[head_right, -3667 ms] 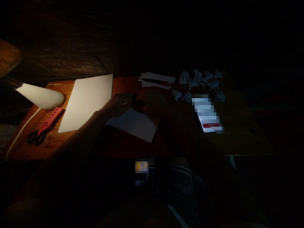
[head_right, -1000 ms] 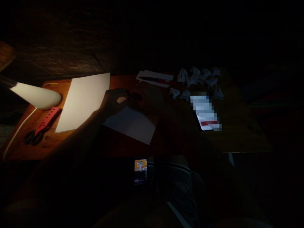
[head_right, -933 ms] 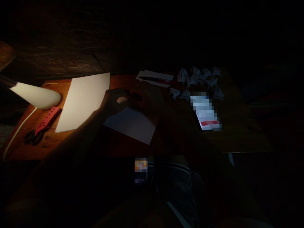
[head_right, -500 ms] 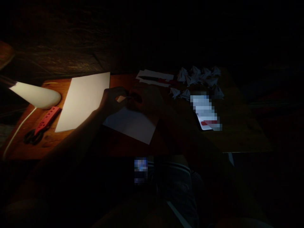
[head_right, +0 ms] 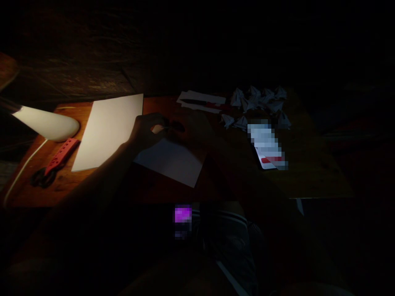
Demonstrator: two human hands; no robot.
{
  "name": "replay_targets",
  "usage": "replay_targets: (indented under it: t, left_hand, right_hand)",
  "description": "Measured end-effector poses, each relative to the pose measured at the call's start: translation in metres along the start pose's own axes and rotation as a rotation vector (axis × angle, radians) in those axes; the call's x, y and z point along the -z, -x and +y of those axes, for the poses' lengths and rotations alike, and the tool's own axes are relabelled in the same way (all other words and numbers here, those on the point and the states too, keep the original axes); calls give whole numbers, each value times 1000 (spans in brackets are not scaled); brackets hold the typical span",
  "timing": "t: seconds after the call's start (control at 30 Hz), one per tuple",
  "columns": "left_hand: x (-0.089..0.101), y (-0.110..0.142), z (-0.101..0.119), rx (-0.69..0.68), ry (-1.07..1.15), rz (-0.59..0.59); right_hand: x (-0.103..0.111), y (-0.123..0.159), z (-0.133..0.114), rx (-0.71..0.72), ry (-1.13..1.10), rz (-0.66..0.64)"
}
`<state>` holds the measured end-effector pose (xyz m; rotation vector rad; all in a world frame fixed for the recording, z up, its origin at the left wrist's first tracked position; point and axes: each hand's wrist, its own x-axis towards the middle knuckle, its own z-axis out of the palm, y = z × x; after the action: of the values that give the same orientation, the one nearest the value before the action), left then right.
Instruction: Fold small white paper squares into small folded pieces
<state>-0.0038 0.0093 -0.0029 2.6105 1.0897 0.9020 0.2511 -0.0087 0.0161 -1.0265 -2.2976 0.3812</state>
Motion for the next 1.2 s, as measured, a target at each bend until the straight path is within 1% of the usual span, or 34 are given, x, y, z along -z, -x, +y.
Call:
replay_targets:
  t: [0.13, 0.33, 0.5, 0.73, 0.87, 1.03, 1.1, 1.2]
  left_hand:
    - [0, 0, 0, 17, 13, -16]
    - [1, 0, 0, 43, -4, -31]
    - [0, -1, -4, 14, -8, -56]
    - [0, -1, -8, -36, -26, -120]
    - [0, 0, -10, 0, -25, -136]
    - [0, 2, -15, 9, -59, -132]
    - [-1, 2, -16, 5, -59, -134]
    - [-3, 1, -15, 7, -35, -119]
  right_hand:
    - [0, -2, 2, -26, -4, 1]
    - [-1, -6, 4, 18, 25, -48]
    - [-2, -6, 2, 83, 112, -87]
    - [-4, -6, -7, 107, 227, -148]
    - [-4, -6, -5, 94, 208, -183]
    - [-1, -5, -1, 106, 99, -264]
    - [0, -4, -2, 93, 73, -265]
    - [0, -3, -3, 64, 69, -227]
